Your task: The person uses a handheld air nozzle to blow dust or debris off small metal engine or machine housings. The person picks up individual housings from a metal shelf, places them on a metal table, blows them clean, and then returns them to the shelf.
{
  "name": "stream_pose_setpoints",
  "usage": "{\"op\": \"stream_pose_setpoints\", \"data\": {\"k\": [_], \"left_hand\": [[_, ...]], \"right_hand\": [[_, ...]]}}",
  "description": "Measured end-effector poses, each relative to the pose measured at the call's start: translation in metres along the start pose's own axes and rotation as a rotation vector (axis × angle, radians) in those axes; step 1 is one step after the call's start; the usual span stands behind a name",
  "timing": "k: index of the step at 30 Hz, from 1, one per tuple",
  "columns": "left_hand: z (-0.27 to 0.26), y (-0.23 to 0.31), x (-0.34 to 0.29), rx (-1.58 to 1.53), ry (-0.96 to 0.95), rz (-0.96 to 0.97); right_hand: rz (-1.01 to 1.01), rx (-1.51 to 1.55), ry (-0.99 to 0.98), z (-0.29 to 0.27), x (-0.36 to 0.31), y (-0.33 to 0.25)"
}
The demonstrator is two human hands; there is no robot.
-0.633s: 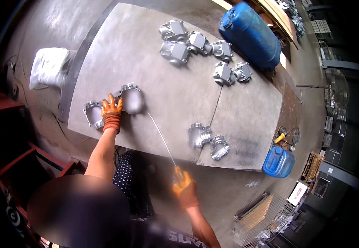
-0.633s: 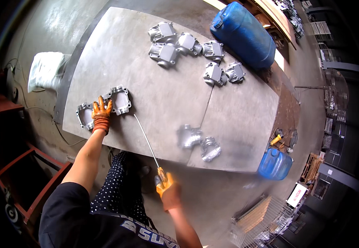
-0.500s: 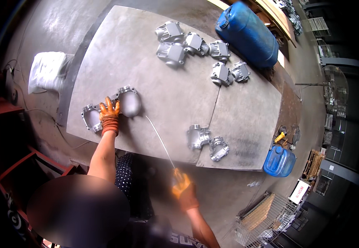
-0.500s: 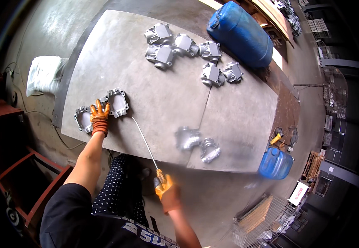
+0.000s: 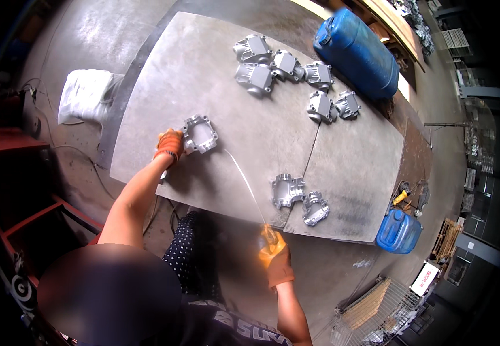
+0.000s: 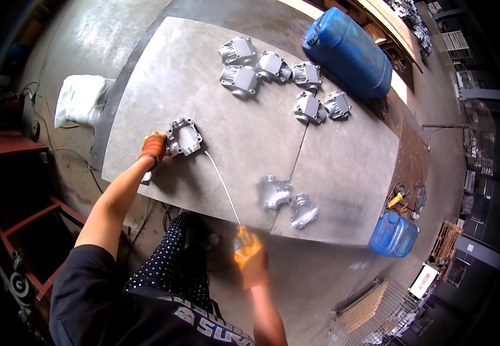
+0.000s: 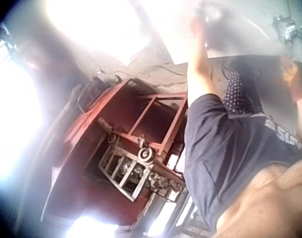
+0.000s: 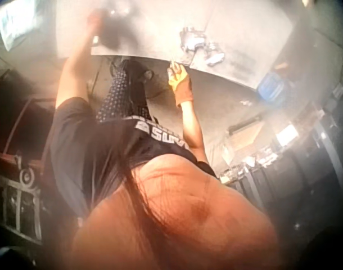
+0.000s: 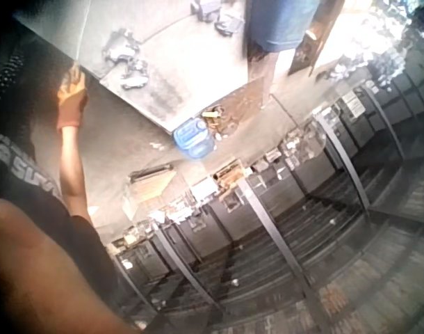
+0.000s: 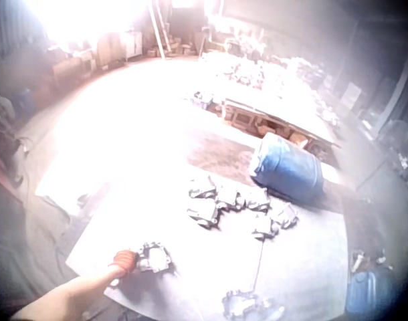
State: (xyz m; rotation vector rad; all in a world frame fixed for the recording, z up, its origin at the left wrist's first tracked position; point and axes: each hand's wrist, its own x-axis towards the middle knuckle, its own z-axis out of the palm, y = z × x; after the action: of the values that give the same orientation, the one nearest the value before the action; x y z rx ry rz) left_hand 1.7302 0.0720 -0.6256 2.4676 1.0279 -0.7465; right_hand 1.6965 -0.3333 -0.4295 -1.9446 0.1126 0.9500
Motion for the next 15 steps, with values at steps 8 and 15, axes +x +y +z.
{"op": "stream_pose_setpoints", "data": {"k": [8,15], "left_hand": [[0.033,-0.022,0.043,-1.254,-0.225,0.007],[0.059,-0.051,0.020,-1.680,-0.197,0.160]], "right_hand": [[0.076,0.301,0.156,-0.005,-0.016,0.000],[0.107,0.037,0.019,-0.016,-0.013,0.007]]}}
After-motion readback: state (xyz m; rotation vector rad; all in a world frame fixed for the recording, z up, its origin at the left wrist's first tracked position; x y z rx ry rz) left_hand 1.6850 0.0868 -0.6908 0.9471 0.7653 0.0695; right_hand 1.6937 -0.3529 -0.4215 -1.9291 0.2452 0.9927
